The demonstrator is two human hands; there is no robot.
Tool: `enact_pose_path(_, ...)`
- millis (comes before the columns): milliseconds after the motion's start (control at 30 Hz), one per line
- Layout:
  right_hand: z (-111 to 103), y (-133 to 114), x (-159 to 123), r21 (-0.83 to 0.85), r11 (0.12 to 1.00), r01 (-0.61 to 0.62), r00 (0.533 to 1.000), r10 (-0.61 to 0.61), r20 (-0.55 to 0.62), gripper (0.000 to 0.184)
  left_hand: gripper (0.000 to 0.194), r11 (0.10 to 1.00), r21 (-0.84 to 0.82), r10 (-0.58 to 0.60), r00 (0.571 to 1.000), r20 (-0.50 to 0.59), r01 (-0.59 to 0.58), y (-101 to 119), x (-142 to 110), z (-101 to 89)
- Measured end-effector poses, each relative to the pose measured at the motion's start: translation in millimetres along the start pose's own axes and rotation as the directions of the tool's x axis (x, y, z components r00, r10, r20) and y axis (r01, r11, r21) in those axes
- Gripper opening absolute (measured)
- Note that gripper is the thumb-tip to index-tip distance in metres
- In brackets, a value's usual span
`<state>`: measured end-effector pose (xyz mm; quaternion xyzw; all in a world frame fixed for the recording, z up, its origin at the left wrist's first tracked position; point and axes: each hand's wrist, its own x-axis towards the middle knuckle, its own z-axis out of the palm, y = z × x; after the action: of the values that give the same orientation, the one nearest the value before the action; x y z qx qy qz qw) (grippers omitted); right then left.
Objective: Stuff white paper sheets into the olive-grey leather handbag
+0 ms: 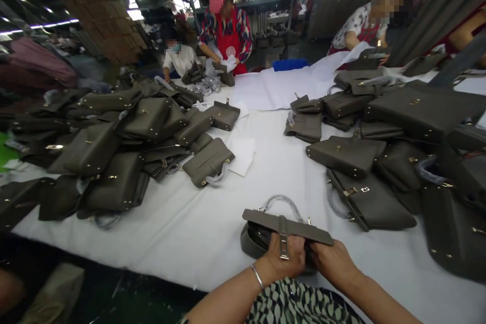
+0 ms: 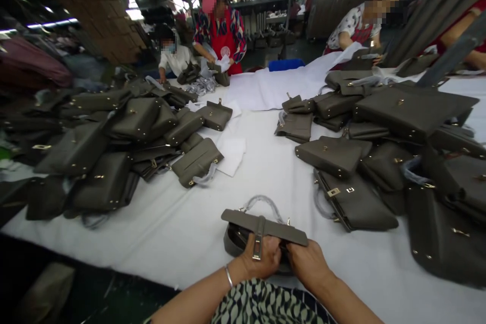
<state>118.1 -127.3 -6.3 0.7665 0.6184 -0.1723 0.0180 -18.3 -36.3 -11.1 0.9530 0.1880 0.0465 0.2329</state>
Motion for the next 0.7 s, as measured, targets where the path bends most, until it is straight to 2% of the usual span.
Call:
enact_pose_path(100,1,5,-3,0.019,1.0,0.006,1.0,-0.006,-0.011,0.036,0.033,0.999,0.015,-0.031,0.999,-0.021,0.031,-5,-2,-6.4)
enact_pose_path(267,-2,13,-4,0.071,0.997,0.018,0.999,-0.021,0.041,0.019,0.016,0.969,-0.004,-0.246,0.969,0.015,0.246,-32,-6,-24.4)
enact_pose_path(367,-6,16,-5,0.111,0.993,0.049,0.996,-0.057,0.063,0.014,0.016,0.953,-0.024,-0.301,0.954,0.009,0.301,-50,-8,-39.7)
enact_pose_path(533,-4,21,-10,0.185,0.978,0.092,0.992,-0.106,0.065,0.016,0.02,0.886,-0.085,-0.458,0.889,-0.015,0.455,-78,-12,-59.6)
enact_pose_path(700,6,25,-8,0.162,0.981,0.106,0.992,-0.115,0.051,0.017,0.019,0.818,-0.208,-0.546,0.838,0.012,0.536,-106,-16,-69.9)
